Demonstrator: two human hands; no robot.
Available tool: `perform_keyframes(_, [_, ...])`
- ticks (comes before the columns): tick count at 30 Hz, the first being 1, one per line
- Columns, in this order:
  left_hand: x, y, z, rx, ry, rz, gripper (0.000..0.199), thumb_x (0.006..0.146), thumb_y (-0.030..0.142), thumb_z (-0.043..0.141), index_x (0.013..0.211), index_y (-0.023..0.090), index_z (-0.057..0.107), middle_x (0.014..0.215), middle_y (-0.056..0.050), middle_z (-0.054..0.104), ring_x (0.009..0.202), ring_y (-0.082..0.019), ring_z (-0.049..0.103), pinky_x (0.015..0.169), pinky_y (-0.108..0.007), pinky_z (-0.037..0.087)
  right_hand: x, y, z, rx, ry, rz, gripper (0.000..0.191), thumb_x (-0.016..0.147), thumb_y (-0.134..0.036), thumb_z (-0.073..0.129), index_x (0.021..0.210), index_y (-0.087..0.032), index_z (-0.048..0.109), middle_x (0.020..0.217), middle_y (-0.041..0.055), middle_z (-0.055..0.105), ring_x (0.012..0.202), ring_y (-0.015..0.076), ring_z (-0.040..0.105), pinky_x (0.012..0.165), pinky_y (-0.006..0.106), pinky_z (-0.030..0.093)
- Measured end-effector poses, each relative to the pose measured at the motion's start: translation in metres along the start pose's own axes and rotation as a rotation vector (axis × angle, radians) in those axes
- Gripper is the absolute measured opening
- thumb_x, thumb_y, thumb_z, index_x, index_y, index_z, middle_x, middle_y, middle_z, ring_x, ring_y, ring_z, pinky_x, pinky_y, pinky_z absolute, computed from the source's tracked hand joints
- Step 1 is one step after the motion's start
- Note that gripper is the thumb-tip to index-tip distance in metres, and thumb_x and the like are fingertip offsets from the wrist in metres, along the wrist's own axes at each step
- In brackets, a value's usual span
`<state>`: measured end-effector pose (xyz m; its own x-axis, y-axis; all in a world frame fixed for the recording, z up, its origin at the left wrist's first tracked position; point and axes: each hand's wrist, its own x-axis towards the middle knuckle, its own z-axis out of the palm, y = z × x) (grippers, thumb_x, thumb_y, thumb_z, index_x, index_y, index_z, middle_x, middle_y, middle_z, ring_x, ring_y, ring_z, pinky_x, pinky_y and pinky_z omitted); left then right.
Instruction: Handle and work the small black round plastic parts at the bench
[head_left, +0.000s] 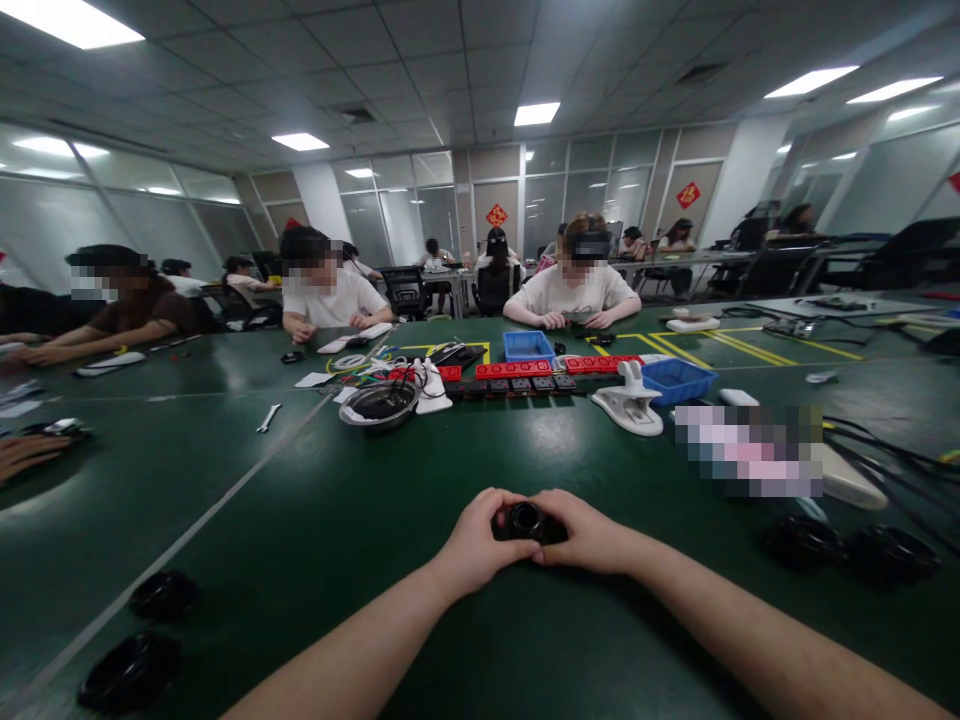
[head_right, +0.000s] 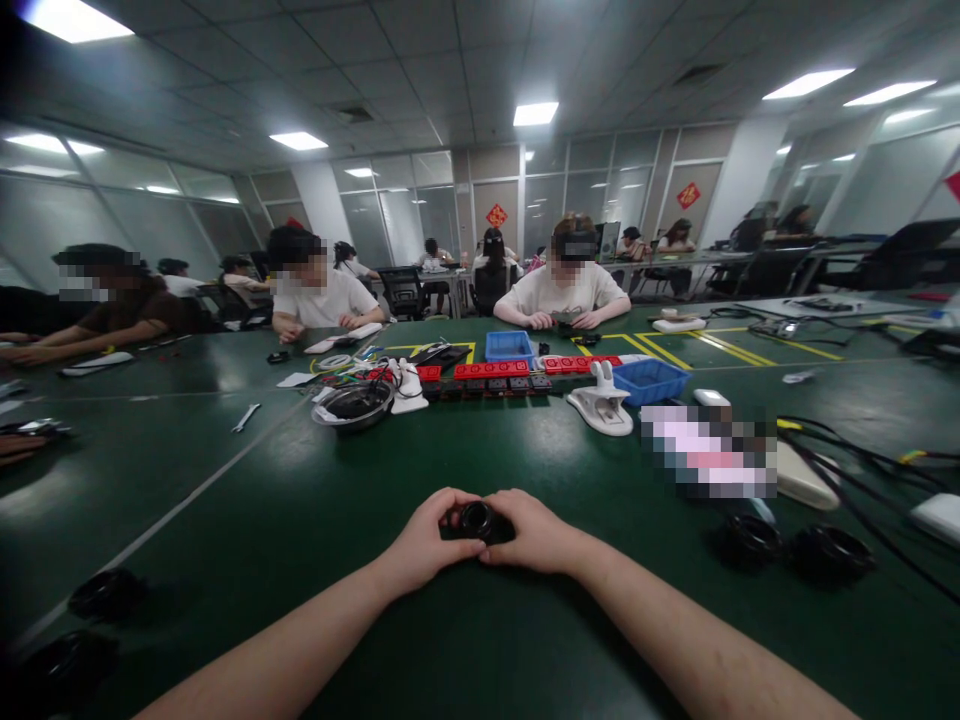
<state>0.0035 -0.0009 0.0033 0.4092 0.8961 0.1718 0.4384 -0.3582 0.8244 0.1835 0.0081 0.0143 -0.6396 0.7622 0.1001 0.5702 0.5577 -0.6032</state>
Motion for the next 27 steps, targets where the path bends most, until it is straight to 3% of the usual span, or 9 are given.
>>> perform_keyframes(8, [-0.0003,0.0008,0.0006,0.011,-0.001,0.009,0.039,0.056,0.028,0.066,0.093,0.019,0.054,0.082,-0.001,0.048,0.072,-0.013,0.044,0.064,-0.025,0.037,0.0015,0.0051,-0.005,0.045,-0.073,-0.074,0.032,0.066,-0.03,0.059,0.094,-0.016,0.054,0.086,0.0031,0.053,0.081,0.017,0.048,0.073,0.028,0.036])
perform_keyframes(27, [-0.0001,0.0001,0.0021,0.008,0.007,-0.005,0.038,0.056,0.028,0.067,0.09,0.018,0.053,0.082,-0.001,0.048,0.073,-0.014,0.045,0.063,-0.024,0.036,0.0027,0.0026,-0.0046,0.054,-0.066,-0.025,0.025,0.063,-0.025,0.061,0.084,-0.014,0.054,0.079,0.0014,0.053,0.073,0.0143,0.048,0.064,0.024,0.036])
